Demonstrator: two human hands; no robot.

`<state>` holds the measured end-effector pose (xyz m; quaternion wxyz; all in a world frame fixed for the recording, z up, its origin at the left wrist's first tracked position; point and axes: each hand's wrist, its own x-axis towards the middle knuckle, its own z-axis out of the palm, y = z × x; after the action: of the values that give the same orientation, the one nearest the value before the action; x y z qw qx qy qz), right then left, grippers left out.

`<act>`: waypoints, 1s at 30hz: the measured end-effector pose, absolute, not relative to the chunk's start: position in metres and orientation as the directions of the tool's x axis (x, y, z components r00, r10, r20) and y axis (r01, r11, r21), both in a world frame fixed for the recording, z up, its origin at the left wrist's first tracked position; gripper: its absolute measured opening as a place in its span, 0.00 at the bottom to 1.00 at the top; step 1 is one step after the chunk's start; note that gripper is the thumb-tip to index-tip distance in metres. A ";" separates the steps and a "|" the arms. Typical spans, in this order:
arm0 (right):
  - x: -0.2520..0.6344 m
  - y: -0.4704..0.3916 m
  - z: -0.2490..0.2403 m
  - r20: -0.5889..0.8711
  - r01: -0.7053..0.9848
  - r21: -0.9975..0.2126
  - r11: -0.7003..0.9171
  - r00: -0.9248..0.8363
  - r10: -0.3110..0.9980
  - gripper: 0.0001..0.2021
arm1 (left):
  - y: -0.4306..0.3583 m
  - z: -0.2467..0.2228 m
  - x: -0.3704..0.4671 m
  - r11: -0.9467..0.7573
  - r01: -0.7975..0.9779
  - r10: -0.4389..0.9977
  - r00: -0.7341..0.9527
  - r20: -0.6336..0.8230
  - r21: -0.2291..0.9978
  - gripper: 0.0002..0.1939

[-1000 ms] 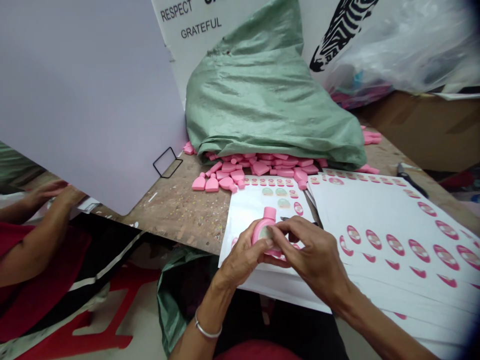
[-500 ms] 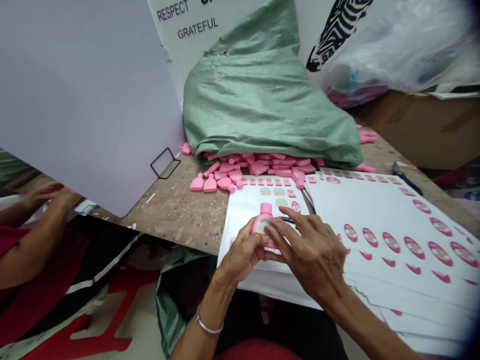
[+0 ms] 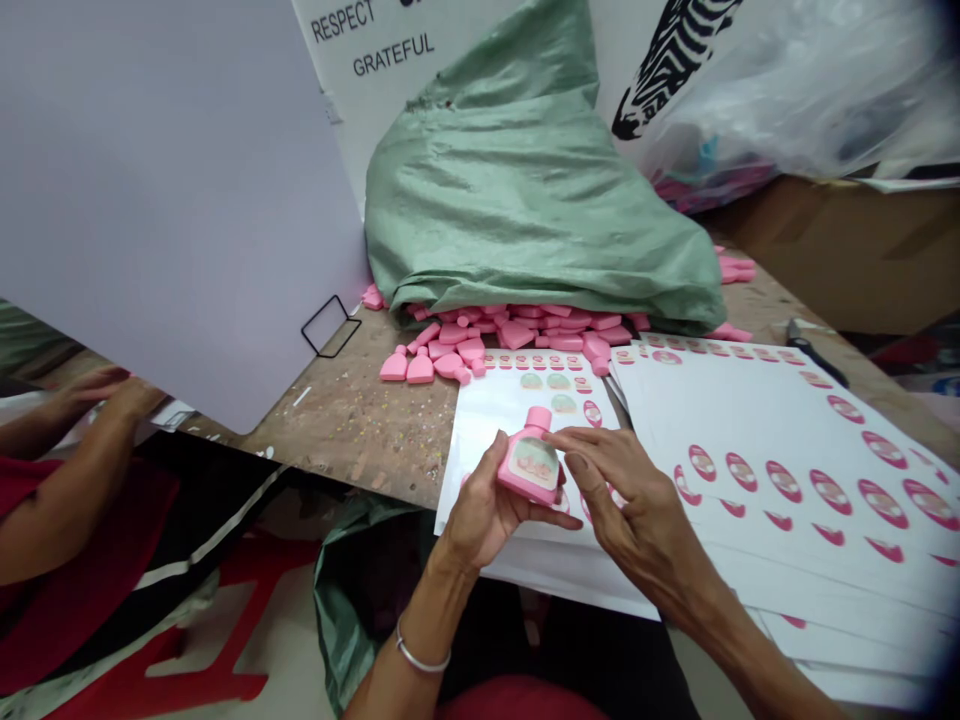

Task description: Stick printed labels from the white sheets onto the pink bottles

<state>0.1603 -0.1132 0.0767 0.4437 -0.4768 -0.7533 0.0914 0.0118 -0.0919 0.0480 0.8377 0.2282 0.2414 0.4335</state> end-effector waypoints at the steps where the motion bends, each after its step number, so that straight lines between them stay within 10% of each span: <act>1: 0.159 -0.114 0.077 0.595 0.643 -0.545 0.538 -0.154 0.788 0.13 | -0.092 0.048 0.012 0.521 -0.611 0.836 0.507 -0.210 0.596 0.25; 9: 0.177 -0.106 0.077 0.685 0.881 -0.308 0.359 -0.056 0.726 0.17 | -0.096 0.053 0.011 0.476 -0.613 0.838 0.533 -0.115 0.630 0.22; 16: 0.157 -0.097 0.069 0.250 0.479 -0.849 0.224 -0.011 0.968 0.39 | -0.099 0.051 0.018 0.436 -0.567 0.890 0.386 -0.242 0.699 0.30; 22: 0.140 -0.083 0.050 0.121 0.225 -0.968 0.112 0.025 0.992 0.19 | -0.105 0.047 0.019 0.361 -0.523 0.900 0.412 -0.141 0.772 0.24; 27: 0.181 -0.065 0.045 0.179 0.331 -0.925 0.186 -0.053 0.982 0.19 | -0.109 0.057 0.000 0.329 -0.393 0.878 0.462 -0.125 0.859 0.18; 30: 0.218 -0.057 0.028 0.337 0.738 -0.614 0.279 -0.074 0.939 0.15 | -0.128 0.057 -0.036 0.355 -0.169 0.874 0.408 -0.262 0.920 0.21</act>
<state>0.2178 -0.0571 0.0282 0.3505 -0.5834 -0.7186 0.1428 -0.0359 -0.1276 0.0566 0.7168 0.4361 0.4044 0.3640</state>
